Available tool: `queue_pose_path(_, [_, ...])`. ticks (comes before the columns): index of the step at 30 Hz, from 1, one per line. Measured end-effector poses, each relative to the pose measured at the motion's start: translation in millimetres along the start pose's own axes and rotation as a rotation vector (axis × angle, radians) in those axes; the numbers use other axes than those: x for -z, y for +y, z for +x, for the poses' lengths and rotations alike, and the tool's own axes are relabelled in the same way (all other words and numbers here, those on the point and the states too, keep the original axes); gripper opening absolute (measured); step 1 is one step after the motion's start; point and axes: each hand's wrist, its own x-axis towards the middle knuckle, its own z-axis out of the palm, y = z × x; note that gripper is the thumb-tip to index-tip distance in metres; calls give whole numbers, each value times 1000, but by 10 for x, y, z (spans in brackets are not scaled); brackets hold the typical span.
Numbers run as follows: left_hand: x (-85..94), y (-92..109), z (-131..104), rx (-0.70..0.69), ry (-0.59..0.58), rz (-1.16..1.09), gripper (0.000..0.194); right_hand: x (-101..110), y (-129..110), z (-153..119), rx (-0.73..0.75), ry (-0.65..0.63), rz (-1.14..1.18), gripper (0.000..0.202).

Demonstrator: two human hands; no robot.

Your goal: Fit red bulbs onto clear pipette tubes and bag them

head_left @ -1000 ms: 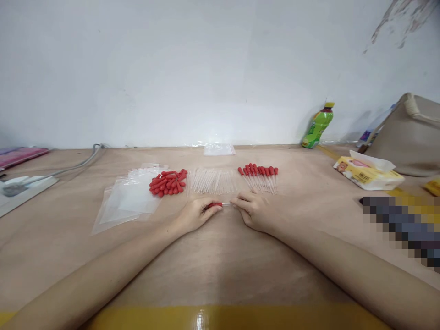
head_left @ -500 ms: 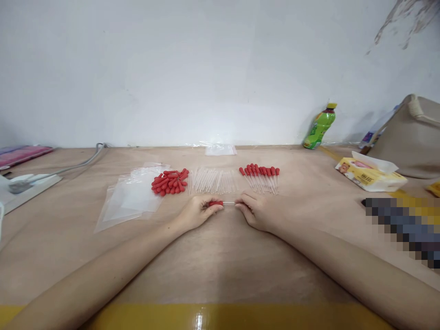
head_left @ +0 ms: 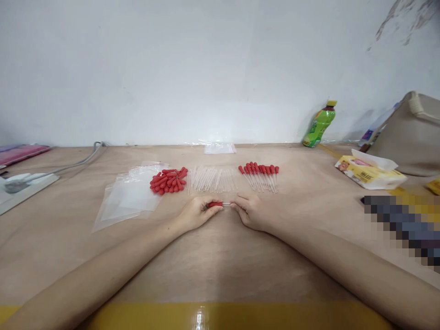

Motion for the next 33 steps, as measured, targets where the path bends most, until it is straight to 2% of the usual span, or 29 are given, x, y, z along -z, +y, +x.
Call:
queue_pose_path(8, [45,53,34,-104,31,124,15,116,-60,47,-70,-142,-74,22])
queue_pose_path(11, [51,45,45,-78,91,141,31,223,-62,86,-129,-136,-114,22])
queue_pose_path(14, [53,21,48,-50,119,168,41,372,78,155,-332,-66,-83,23])
queue_pose_path(18, [55,22,54,-75,76,214,25,584,486,260,-730,-28,-91,26])
queue_pose_path(22, [56,46,65,-71,47,223,16,625,845,284,-936,-8,-157,26])
queue_pose_path(28, [61,55,75,-87,32,192,13,438,959,216,-982,-61,-165,25])
queue_pose_path(33, [59,54,77,-85,22,192,13,402,970,197,-955,-90,-200,29])
